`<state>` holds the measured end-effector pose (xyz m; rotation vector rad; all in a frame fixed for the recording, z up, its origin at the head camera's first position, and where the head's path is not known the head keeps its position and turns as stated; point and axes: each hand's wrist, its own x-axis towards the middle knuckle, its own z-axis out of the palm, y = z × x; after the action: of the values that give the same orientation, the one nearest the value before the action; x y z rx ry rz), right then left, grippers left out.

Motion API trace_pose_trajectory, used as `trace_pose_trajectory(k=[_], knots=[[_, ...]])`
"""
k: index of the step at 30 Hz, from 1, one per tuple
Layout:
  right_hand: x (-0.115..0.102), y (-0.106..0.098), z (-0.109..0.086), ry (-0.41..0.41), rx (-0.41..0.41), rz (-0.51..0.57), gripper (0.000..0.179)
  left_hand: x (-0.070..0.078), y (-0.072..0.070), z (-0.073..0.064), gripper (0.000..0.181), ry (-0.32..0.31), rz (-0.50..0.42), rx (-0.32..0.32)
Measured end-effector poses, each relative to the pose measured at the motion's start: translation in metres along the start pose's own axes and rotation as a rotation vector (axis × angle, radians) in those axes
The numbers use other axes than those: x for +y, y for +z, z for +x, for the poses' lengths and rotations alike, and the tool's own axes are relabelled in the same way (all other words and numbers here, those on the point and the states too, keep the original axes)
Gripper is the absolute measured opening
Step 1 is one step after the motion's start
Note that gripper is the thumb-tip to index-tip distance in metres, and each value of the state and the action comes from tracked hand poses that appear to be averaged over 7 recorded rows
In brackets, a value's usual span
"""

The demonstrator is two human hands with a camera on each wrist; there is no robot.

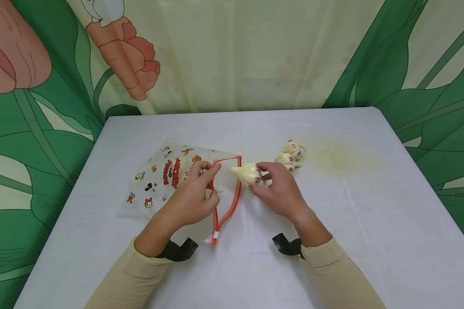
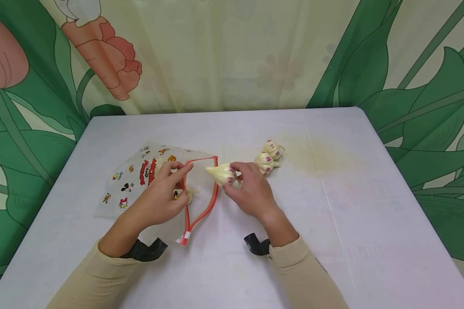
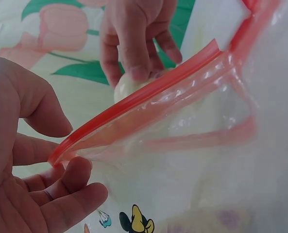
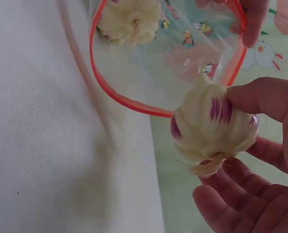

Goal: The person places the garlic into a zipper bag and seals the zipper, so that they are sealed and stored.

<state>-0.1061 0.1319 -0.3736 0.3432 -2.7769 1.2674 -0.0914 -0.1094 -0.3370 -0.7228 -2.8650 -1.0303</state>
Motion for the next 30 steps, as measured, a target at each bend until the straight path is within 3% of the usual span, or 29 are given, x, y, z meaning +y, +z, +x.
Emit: trace_pose_trajectory(k=[15,30], knots=[[-0.007,0.013,0.006,-0.054,-0.026,0.063,0.05,0.001,0.0,-0.001,0.062,-0.018,-0.001,-0.003],[-0.012,0.036,0.013,-0.069,-0.081,0.034,0.053,-0.001,-0.002,-0.001,0.062,-0.019,-0.002,-0.002]])
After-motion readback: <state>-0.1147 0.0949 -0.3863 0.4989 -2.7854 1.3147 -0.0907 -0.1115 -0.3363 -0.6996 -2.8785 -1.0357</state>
